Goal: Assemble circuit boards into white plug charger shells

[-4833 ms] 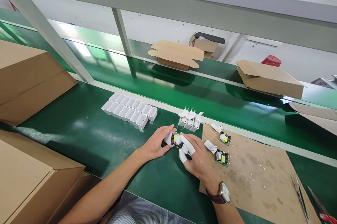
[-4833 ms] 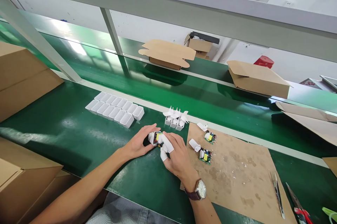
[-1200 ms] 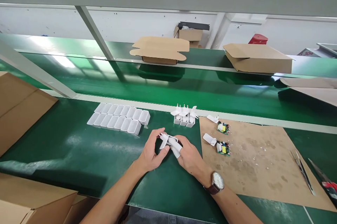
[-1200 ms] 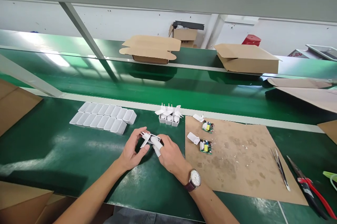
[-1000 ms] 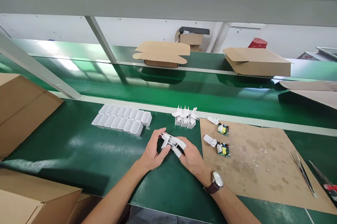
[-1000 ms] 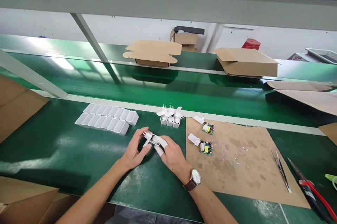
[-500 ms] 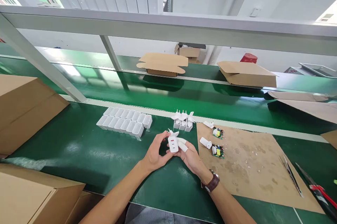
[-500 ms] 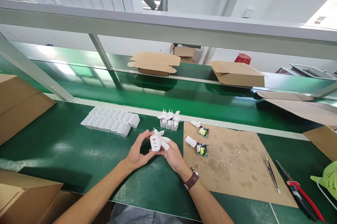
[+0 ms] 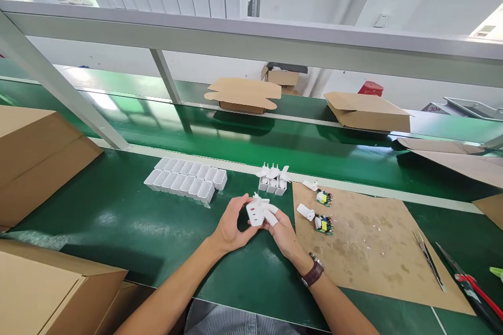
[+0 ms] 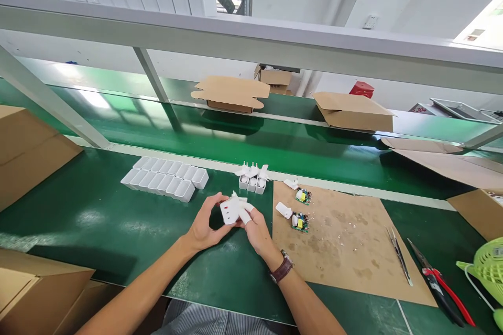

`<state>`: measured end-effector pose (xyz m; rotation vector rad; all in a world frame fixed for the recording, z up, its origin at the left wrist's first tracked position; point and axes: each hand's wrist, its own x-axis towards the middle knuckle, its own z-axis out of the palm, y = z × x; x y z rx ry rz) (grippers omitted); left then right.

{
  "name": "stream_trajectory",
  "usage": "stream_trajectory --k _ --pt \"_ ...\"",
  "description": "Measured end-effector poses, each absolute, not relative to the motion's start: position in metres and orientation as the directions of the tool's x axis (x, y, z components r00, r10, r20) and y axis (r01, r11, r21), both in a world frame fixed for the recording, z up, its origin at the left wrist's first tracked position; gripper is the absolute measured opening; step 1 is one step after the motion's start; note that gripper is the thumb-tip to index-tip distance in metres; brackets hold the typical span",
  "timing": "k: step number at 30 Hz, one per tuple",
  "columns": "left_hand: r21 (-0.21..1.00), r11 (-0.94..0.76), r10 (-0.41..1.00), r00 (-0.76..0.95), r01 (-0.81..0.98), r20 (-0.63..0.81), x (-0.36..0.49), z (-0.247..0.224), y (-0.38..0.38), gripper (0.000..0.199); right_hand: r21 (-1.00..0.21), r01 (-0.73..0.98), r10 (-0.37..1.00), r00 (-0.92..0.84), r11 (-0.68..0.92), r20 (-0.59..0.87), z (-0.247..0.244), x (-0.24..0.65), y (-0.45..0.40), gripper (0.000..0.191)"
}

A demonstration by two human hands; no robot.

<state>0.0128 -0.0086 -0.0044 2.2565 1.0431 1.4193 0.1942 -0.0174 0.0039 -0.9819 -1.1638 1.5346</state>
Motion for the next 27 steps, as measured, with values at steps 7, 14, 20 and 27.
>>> stream_trajectory --k 7,14,20,27 --pt "0.725 -0.407 0.901 0.114 0.556 0.418 0.01 -0.011 0.001 0.079 -0.932 0.173 0.948 -0.047 0.318 0.315 0.005 0.195 -0.023 0.031" --pt "0.906 -0.092 0.988 -0.078 0.414 0.136 0.024 0.001 0.06 0.083 -0.918 0.359 0.898 0.327 0.168 0.292 -0.007 0.222 0.001 0.051" --pt "0.904 -0.077 0.994 -0.041 0.42 0.104 0.043 0.001 0.096 0.086 -0.98 0.124 0.959 0.217 0.156 0.18 -0.04 0.232 0.023 0.069" --pt "0.888 -0.134 0.99 0.015 0.439 0.142 0.046 -0.011 0.075 0.074 -0.979 0.109 0.961 0.203 0.171 0.19 -0.045 0.234 0.024 0.065"
